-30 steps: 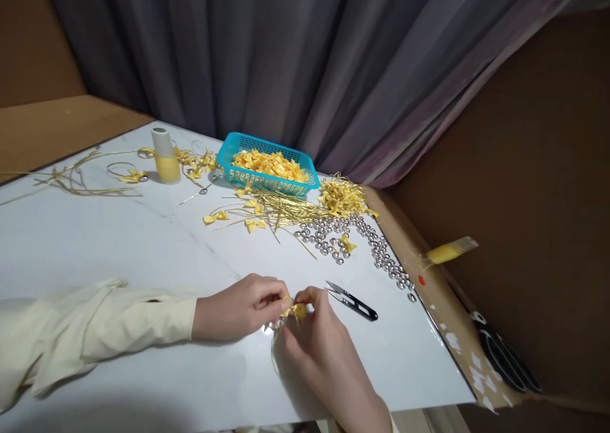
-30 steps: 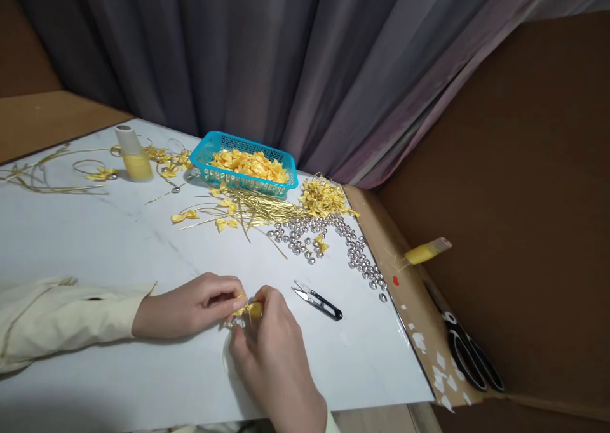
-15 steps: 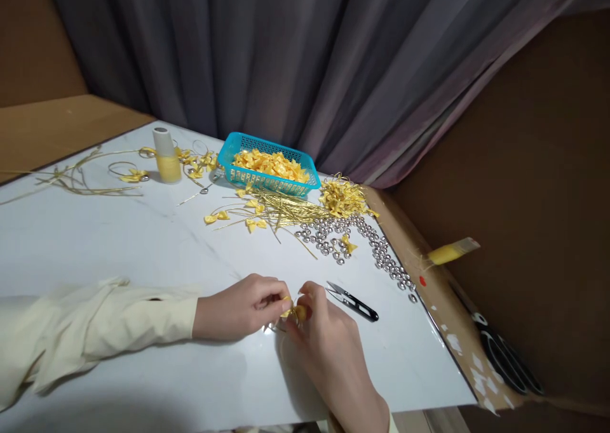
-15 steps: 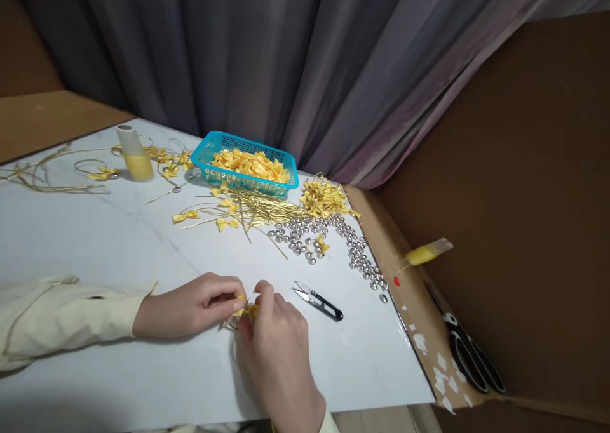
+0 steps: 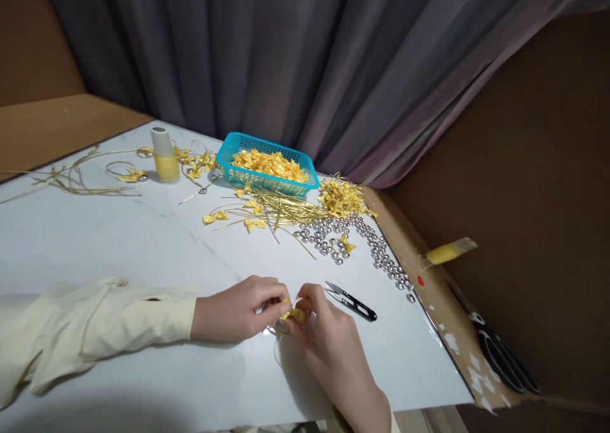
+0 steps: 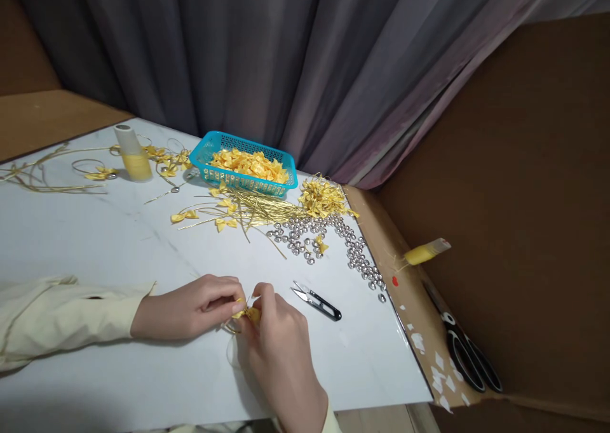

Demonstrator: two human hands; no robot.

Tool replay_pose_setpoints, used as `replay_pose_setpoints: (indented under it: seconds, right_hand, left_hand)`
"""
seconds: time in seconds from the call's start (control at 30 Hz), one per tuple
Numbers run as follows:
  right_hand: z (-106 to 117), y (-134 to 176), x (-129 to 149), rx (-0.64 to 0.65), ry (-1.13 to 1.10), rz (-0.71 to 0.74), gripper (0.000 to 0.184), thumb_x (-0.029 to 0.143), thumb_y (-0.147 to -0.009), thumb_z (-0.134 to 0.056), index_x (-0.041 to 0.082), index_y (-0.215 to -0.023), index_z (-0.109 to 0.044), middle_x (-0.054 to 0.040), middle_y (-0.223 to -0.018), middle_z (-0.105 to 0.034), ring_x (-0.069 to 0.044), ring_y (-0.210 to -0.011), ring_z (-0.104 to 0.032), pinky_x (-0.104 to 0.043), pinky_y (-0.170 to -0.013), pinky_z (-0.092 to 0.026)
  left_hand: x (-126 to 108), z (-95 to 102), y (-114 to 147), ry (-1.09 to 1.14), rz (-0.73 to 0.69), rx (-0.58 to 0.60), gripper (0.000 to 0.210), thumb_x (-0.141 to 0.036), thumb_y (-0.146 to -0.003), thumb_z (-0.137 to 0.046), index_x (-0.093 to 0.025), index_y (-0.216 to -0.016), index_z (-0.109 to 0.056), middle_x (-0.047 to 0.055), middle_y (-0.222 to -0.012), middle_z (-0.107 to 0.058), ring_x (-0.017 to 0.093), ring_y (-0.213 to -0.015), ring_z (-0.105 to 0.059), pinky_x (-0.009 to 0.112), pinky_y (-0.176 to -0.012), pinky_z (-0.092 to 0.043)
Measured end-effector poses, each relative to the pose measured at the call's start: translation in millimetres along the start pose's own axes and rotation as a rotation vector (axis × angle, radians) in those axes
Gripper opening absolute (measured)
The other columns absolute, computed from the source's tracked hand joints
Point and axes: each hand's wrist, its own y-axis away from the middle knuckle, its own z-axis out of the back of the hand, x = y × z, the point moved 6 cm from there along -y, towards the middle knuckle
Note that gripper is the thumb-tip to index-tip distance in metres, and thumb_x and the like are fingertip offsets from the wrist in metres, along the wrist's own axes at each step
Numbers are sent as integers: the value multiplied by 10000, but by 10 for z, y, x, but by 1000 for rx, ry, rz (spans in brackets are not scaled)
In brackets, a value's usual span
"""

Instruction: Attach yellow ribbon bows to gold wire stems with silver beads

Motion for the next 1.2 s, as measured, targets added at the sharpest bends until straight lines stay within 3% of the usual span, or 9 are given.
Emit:
replay_pose_setpoints:
  seconds: [0.1, 0.27, 0.37, 0.43, 0.57, 0.73, 0.9, 1.1, 1.2]
  right_hand:
    - [10, -25, -35, 194, -131, -19, 221, 278, -777, -638, 223, -854, -438, 15, -762, -583, -143, -617, -516, -224, -540, -389]
    - [106, -201, -63, 182, -218, 61, 227, 382, -906, -484, 201, -776, -442, -21, -857, -494, -143, -738, -497, -249, -642, -419]
    - [51, -293, -53, 243, -243, 103, 302, 397, -920, -452, 182, -714, -502, -36, -890, -469, -137, -762, -506, -262, -684, -426]
    - [11, -323, -37, 263, -280, 124, 319, 378, -925, -452, 174, -700, -551, -55, -938, -479, -155, -885, -522, -272, -755, -427]
    - [-23, -334, -1, 219, -394, 165, 321, 315, -928, -465, 165, -666, -574, -80, -986, -512, -186, -1099, -469, -284, -859, -405]
    - [-1, -359, 12, 170, -517, 148, 331, 247, -933, -451, 157, -642, -579, -81, -979, -544, -177, -1059, -506, -291, -849, -424]
    - [70, -382, 34, 96, -500, 161, 327, 223, -938, -428, 162, -660, -591, -78, -993, -547, -188, -1036, -518, -326, -839, -448]
    - [163, -273, 204, -93, -286, 454, 250, 81, -896, -402, 178, -679, -481, -113, -1062, -527, -222, -1068, -446, -392, -834, -445]
    - [173, -251, 213, -96, -246, 519, 234, 60, -887, -416, 183, -696, -473, -113, -1079, -522, -223, -1115, -413, -411, -885, -422]
  left_hand:
    - [-6, -5, 3, -25, -25, 4, 247, -260, -890, -375, -167, -670, -438, -8, -668, -473, 124, -627, -428, 239, -602, -329]
    - [10, -4, 6, -9, -50, -7, 238, -258, -883, -376, -172, -665, -414, -5, -671, -474, 122, -617, -433, 232, -586, -326]
    - [20, 1, 4, -1, -67, -26, 183, -189, -846, -383, -178, -664, -391, -13, -660, -462, 118, -606, -430, 226, -576, -323]
    - [23, 8, -2, 17, -74, -42, 147, -139, -813, -383, -180, -672, -387, -21, -659, -455, 113, -601, -424, 220, -572, -323]
    - [28, 15, -12, 72, -66, -54, 163, -166, -828, -384, -180, -666, -386, -33, -628, -445, 105, -576, -403, 215, -551, -316]
    - [70, 2, -6, 130, 23, -30, 167, -232, -858, -391, -174, -707, -430, -42, -614, -428, 99, -546, -381, 211, -516, -298]
    - [79, 4, -15, 168, 48, -21, 169, -255, -867, -390, -166, -751, -475, -50, -604, -396, 100, -552, -356, 215, -519, -290]
    - [150, -6, -48, 298, 146, -4, 170, -279, -831, -420, -162, -719, -473, -37, -617, -443, 116, -585, -413, 230, -551, -333]
    - [153, 0, -48, 340, 164, -7, 180, -298, -823, -437, -161, -710, -471, -37, -619, -442, 118, -595, -423, 232, -560, -343]
